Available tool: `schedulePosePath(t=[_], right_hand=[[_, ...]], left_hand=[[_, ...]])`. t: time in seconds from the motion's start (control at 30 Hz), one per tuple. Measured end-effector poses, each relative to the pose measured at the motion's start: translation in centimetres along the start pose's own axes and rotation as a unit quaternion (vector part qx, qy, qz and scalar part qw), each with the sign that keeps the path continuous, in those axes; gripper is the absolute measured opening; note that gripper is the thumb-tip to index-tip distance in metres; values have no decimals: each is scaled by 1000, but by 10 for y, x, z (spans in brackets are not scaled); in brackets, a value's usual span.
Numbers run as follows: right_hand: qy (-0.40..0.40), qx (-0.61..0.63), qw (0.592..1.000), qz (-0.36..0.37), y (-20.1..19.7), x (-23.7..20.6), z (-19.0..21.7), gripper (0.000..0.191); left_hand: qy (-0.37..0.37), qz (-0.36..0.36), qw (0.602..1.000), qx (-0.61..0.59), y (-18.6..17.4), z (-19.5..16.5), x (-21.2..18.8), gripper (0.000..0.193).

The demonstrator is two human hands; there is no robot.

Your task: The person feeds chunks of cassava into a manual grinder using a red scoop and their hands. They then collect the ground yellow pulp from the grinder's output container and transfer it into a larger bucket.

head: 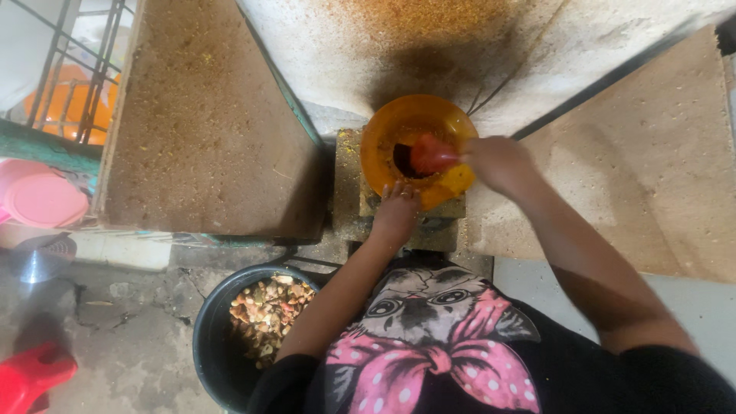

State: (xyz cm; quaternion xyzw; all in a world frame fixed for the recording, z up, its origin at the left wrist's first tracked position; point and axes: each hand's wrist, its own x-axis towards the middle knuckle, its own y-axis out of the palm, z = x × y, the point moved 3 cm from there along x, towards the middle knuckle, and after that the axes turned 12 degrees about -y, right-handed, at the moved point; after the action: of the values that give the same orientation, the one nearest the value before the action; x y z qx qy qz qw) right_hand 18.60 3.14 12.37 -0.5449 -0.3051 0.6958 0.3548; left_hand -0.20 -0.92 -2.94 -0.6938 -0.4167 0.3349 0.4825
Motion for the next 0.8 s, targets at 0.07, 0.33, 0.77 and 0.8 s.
schedulePosePath(t=[0.07, 0.33, 0.77, 0.8], right_hand=[[51, 99, 993, -35, -6, -28, -14, 37], [62, 287, 942, -160, 23, -63, -43, 40], [53, 245, 960, -126, 49, -57, -24, 39], [57, 201, 972, -105, 47, -54, -19, 44]], left_hand=[[5, -2, 1000, 9, 0, -2, 0, 47], [8, 15, 1000, 24, -7, -7, 3, 46], [15, 62, 998, 23, -14, -12, 18, 61], [16, 51, 998, 23, -11, -11, 20, 59]])
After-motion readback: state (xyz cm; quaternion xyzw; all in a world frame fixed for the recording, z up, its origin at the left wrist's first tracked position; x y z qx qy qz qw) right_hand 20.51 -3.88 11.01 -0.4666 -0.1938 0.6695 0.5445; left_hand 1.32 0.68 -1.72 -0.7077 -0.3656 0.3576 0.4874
